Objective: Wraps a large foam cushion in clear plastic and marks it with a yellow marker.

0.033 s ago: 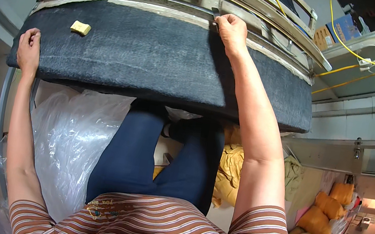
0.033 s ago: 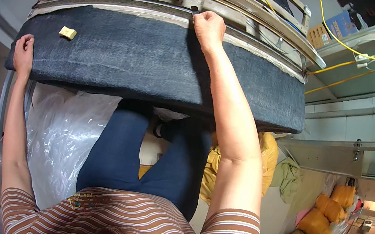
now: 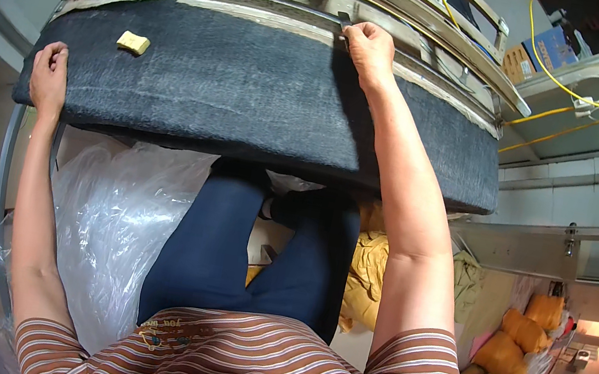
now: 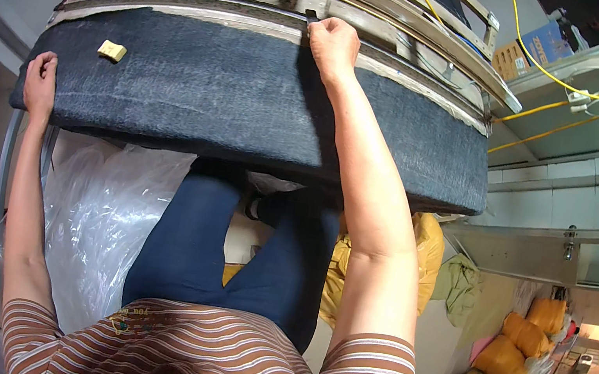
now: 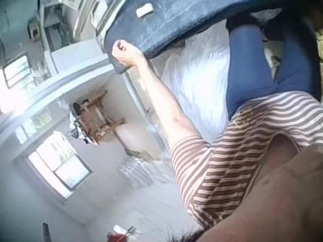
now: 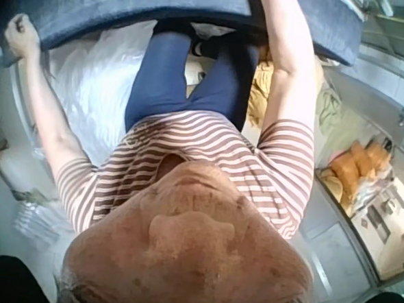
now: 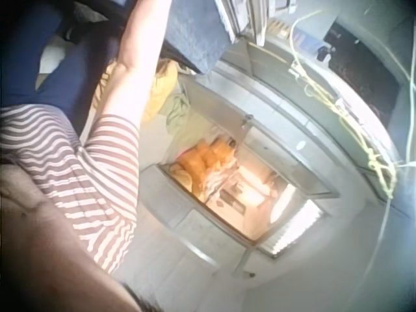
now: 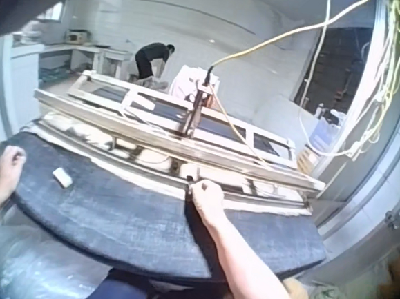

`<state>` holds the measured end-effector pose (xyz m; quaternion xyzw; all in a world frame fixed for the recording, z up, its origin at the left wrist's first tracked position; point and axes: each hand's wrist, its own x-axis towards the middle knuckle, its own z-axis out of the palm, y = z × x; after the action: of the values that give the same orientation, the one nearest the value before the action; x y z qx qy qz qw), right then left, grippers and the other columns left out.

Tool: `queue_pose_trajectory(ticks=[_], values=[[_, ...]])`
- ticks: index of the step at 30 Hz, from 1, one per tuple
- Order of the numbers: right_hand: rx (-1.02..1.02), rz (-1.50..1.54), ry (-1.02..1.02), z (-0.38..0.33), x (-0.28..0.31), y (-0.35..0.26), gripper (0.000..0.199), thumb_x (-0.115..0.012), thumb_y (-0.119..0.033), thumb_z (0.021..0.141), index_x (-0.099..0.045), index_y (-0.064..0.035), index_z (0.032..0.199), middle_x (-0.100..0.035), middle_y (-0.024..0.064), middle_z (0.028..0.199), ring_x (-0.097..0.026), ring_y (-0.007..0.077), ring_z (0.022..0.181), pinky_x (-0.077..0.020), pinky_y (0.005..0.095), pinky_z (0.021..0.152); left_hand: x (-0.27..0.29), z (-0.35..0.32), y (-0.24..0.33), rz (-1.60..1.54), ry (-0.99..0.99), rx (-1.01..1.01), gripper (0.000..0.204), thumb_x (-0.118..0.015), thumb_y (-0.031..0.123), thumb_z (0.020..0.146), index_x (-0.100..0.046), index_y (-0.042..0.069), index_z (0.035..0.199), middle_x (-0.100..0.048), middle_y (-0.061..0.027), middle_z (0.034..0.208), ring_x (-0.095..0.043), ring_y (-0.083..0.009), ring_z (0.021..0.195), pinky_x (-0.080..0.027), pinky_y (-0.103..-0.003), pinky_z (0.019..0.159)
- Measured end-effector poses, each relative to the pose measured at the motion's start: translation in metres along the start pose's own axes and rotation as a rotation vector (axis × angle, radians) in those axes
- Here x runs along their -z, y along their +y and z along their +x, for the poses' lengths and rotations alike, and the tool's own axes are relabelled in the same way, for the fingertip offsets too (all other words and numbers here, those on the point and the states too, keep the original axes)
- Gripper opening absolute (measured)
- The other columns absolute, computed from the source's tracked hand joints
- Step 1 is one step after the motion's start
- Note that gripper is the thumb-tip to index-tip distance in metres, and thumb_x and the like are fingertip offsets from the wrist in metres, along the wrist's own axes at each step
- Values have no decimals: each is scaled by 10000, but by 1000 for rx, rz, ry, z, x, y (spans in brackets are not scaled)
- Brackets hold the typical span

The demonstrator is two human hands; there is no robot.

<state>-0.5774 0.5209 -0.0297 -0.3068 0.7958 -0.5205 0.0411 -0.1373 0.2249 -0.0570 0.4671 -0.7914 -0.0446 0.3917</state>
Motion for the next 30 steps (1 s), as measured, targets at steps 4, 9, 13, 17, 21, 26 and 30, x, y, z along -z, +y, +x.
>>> queue_pose_trajectory(ticks=[4,9,13,17,21,26,30], values=[[30,-65,-15,-3,-24,-13,171,-647,-189,789,-638,-32,721,-541,-9,575,-445,69,501,-343,251,467,2,-5,14,-6,25,12,153,-576,254,887,-639,148,978,-598,-7,879,-574,-150,704,-456,-296,675],[-17,-43,-40,-4,-46,-30,181,-644,-202,793,-630,-35,724,-526,-11,564,-440,70,471,-333,248,434,7,-6,24,-31,42,25,142,-582,243,877,-639,135,951,-597,-16,848,-571,-155,683,-455,-306,657],[-29,-7,-52,-5,-64,-38,149,-650,-190,786,-632,-45,759,-507,-16,556,-424,66,455,-316,241,417,7,-7,25,-80,54,38,128,-584,235,871,-644,137,927,-592,-18,803,-568,-166,666,-453,-311,649],[-178,179,-170,-14,-78,-62,148,-655,-197,795,-615,-65,740,-506,-11,547,-419,76,436,-306,239,408,11,-8,27,-69,45,70,122,-594,236,858,-649,137,904,-587,-14,780,-569,-180,668,-452,-321,649],[-171,146,-187,-15,-100,-77,144,-654,-193,799,-611,-69,739,-512,-4,546,-421,79,431,-308,239,402,13,-9,30,-89,68,66,113,-584,239,857,-640,142,870,-574,-6,761,-571,-192,696,-432,-347,661],[-118,152,-220,-21,-139,-96,147,-647,-189,799,-611,-64,731,-525,1,553,-437,82,433,-319,237,396,12,-11,34,-58,78,37,100,-589,247,857,-634,158,852,-565,13,757,-575,-191,777,-408,-354,706],[-88,90,-232,-25,-179,-116,162,-636,-179,789,-607,-52,694,-556,20,565,-465,85,436,-345,238,392,13,-11,29,-87,86,34,88,-594,232,854,-631,152,847,-572,15,760,-578,-186,786,-408,-356,710]])
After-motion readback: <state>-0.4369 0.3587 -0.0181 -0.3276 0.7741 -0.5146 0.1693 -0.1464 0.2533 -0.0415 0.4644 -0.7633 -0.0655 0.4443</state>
